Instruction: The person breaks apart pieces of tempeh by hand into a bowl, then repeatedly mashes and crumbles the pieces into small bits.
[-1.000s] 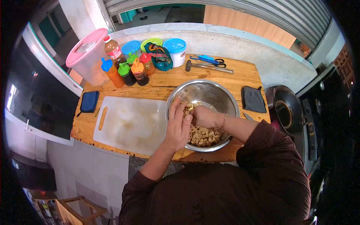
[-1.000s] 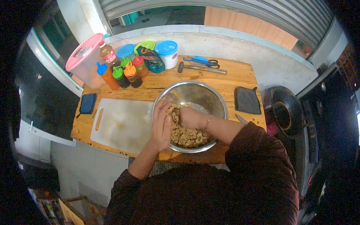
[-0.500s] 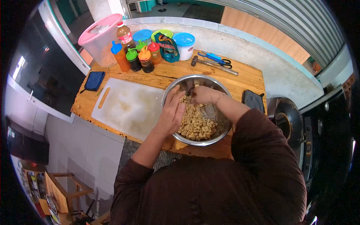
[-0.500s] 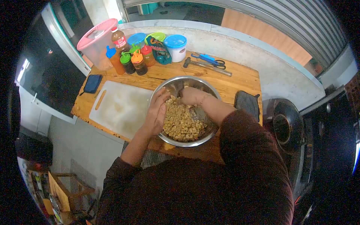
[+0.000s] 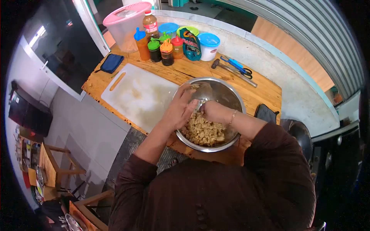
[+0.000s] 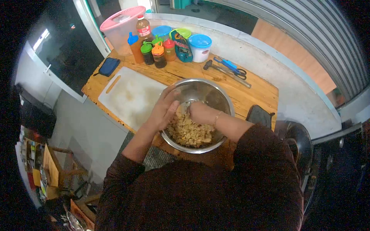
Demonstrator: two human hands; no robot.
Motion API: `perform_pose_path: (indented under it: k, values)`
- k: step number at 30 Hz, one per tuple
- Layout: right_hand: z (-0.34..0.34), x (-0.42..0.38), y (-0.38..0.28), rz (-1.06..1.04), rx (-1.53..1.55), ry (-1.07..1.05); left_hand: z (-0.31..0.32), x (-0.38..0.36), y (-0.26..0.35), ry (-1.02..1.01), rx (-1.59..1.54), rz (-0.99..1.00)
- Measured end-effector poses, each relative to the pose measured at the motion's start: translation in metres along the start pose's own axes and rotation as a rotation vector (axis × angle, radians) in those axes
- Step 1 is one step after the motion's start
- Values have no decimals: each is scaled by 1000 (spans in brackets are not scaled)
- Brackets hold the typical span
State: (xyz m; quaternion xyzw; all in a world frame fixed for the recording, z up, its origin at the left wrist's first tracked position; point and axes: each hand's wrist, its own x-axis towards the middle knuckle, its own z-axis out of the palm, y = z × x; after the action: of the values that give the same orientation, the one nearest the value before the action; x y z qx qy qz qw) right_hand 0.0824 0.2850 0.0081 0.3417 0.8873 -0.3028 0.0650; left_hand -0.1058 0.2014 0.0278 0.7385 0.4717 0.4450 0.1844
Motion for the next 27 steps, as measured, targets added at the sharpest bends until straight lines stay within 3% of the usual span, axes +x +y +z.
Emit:
perform_pose_path:
  k: [2,3,9,12,16,18,21,24,27]
  values:
    - [-19,-13,-7,47,101,-13,2,-1,3,-8,48,-19]
    - [-20,-15,-4,-70,64,68,3,0,4,-14,54,-46]
    - [-21,-20,14,-84,75,24,10,-1,8,-44,140,-121]
    - [-27,-17,34,-285,-54,108,12,-2,10,-42,197,-88]
    - [-33,-13,39,-58,-158,-221,17,-14,19,13,191,-73]
    - [-62,-47,-16,75,-73,-488,15,-18,21,1,188,-101]
    - [-24,-67,-14,-4,-351,-265,13,-18,23,9,216,-89]
    - [8,-50,-11,84,-432,-384,16,-17,25,81,251,-6]
    - [6,-39,-12,70,-289,-381,11,-16,26,40,295,21]
